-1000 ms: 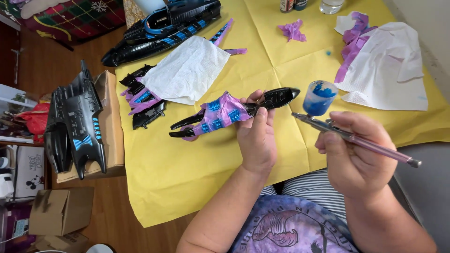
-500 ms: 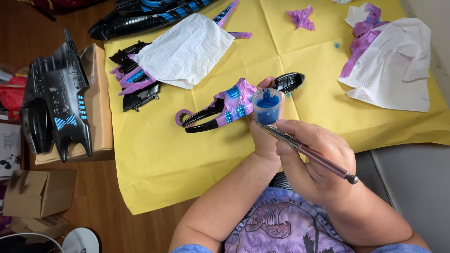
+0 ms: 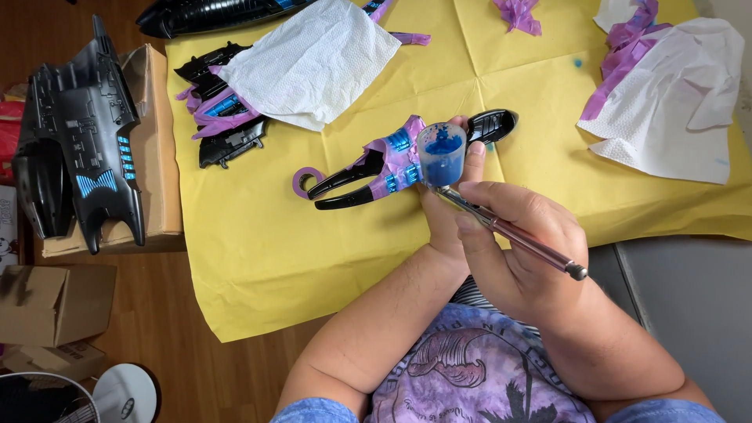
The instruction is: Removing purple masking tape from a painted plastic claw prop after airbrushing.
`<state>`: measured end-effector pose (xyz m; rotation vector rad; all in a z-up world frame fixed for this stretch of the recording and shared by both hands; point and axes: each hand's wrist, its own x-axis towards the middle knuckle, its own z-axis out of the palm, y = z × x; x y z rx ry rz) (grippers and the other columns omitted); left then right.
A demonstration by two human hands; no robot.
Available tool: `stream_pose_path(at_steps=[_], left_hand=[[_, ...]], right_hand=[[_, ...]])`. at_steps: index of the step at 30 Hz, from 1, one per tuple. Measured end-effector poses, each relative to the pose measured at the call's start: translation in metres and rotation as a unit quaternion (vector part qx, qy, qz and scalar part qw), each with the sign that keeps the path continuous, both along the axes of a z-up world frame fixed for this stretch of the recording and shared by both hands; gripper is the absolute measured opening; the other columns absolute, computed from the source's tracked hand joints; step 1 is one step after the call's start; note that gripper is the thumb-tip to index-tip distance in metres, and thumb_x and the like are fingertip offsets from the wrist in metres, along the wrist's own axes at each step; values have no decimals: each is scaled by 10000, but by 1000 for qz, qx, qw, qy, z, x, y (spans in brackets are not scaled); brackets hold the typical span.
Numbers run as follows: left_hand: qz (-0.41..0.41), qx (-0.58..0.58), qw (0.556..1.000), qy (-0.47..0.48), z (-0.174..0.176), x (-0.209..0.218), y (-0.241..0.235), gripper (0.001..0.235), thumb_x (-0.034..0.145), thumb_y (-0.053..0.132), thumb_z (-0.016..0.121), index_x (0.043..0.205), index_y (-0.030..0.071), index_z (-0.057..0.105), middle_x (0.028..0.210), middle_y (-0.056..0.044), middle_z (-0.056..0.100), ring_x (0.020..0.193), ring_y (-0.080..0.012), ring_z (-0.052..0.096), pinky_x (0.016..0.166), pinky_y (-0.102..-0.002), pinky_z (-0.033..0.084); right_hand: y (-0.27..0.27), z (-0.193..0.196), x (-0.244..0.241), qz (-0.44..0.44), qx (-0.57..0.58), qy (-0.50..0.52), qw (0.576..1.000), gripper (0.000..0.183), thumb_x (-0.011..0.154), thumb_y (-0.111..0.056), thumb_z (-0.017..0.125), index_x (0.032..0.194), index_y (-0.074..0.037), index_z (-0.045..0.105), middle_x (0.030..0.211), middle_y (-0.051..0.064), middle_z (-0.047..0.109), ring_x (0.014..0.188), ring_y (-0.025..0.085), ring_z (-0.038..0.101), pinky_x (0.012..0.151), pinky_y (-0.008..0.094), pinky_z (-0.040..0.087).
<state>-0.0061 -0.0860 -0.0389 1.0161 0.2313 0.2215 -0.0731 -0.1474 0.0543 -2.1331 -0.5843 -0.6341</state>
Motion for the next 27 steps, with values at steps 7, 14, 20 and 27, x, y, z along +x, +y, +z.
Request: stream_pose_path(at_steps=[7, 14, 20, 27], left_hand=[[-1, 73, 997, -14, -2, 0, 2, 452, 954, 142, 663, 1381, 51, 547, 1409, -86, 611, 1334, -199, 576, 1225, -356, 405], [19, 56, 998, -35, -2, 0, 0, 432, 954, 135, 667, 1361, 41, 562, 1380, -89, 623, 1299, -201, 594, 1220, -364, 423], [17, 76, 996, -37, -1, -1, 0, 403, 975, 131, 648, 1363, 56, 572, 1391, -87, 619, 1318, -204, 590, 1224, -367, 430], [16, 74, 997, -30, -3, 0, 1, 422, 967, 139, 661, 1370, 51, 569, 1396, -85, 619, 1318, -195, 589, 1219, -357, 429]], right_hand=[[0, -12, 0, -34, -2, 5, 999, 254, 1007, -127, 692, 1214, 14, 651, 1132, 127, 739, 897, 254, 758, 805, 366, 595], [-2, -14, -1, -33, 2, 23, 999, 264, 999, -146, 696, 1211, 8, 656, 1136, 124, 730, 936, 256, 760, 844, 362, 595], [-1, -16, -2, -39, -13, 14, 999, 273, 1014, -170, 678, 1228, -3, 649, 1129, 106, 735, 912, 252, 752, 820, 371, 586], [1, -16, -2, -45, -6, 21, 999, 269, 1012, -164, 685, 1227, -5, 653, 1131, 103, 730, 917, 238, 753, 829, 363, 588]])
